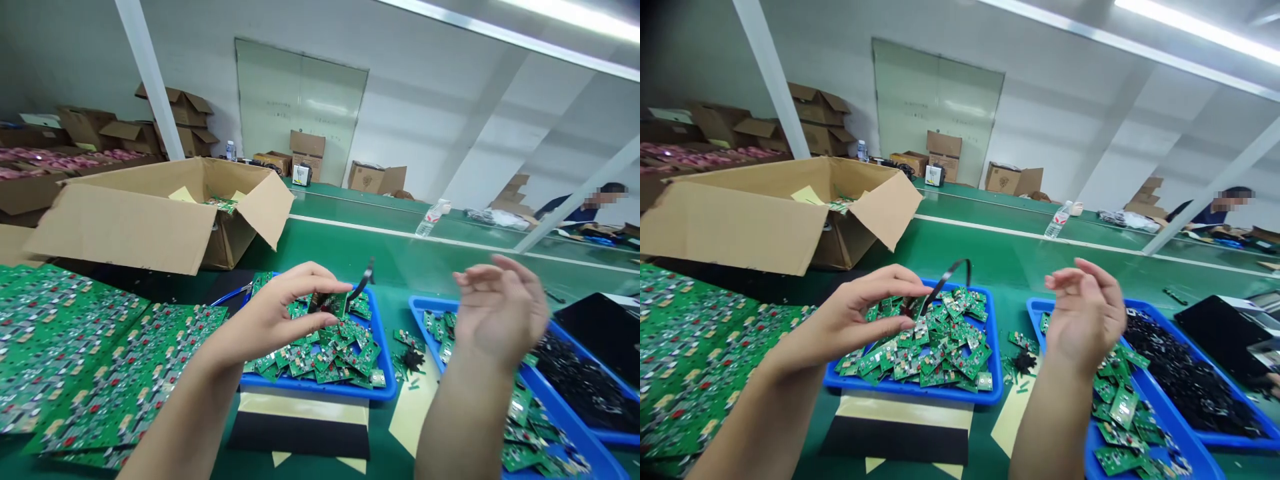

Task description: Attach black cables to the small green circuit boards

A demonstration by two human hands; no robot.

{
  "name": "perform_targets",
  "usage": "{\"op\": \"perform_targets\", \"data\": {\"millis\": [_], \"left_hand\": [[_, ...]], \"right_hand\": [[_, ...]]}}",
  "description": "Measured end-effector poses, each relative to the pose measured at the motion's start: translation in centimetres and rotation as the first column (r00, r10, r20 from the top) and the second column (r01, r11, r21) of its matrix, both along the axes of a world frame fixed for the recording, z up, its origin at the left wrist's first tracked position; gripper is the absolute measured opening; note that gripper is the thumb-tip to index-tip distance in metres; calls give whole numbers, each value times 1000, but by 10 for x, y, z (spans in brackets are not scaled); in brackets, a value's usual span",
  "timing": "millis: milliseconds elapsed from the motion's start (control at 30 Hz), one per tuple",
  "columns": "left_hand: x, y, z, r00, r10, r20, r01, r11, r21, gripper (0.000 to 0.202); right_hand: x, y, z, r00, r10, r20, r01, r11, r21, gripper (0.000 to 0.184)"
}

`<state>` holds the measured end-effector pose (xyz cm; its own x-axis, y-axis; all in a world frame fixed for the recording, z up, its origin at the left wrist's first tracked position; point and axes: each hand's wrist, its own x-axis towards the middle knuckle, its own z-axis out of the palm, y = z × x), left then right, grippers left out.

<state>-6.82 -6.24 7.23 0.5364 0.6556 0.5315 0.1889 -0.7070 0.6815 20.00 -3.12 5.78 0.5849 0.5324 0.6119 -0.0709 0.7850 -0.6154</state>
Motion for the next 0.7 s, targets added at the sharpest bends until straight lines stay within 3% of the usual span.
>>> {"op": "perform_targets", "data": {"millis": [67, 133, 167, 233, 267, 300, 333, 400, 533, 633, 700], "left_hand": [[3, -1, -1, 1000, 5, -25, -3, 998, 68, 38], [6, -2, -2, 998, 16, -66, -7, 989, 145, 39], [8, -3, -3, 996, 32, -83, -16, 982, 189, 39], [11, -2, -6, 989, 100, -109, -64, 954, 292, 36], [12, -1, -7, 982, 151, -117, -102, 933, 346, 35], [13, 0, -8, 971, 204, -121, -141, 907, 397, 33], [13, 2, -9, 959, 253, -125, -176, 882, 437, 32], [14, 5, -10, 943, 305, -136, -205, 850, 485, 32], [14, 7, -10, 949, 275, -152, -166, 849, 502, 30], [16, 7, -9, 951, 263, -163, -148, 849, 508, 26], [16, 7, -10, 951, 262, -165, -145, 847, 511, 26]], "right_hand": [[-4, 11, -8, 984, 158, 80, -142, 975, -169, 10], [-14, 18, -17, 870, 405, 281, -261, 862, -433, 14], [-19, 19, -20, 737, 555, 385, -285, 772, -568, 16], [-28, 16, -25, 366, 786, 498, -263, 600, -755, 15], [-32, 13, -25, 211, 828, 520, -242, 559, -793, 13], [-34, 8, -25, 117, 832, 542, -232, 554, -800, 13], [-34, 3, -23, 86, 818, 569, -242, 571, -784, 16], [-32, -4, -17, 154, 779, 607, -305, 622, -721, 21], [-24, -9, -9, 398, 749, 530, -513, 661, -548, 23], [-28, -12, -7, 563, 640, 524, -480, 769, -423, 16], [-35, -15, -7, 606, 540, 585, -401, 842, -361, 8]]}}
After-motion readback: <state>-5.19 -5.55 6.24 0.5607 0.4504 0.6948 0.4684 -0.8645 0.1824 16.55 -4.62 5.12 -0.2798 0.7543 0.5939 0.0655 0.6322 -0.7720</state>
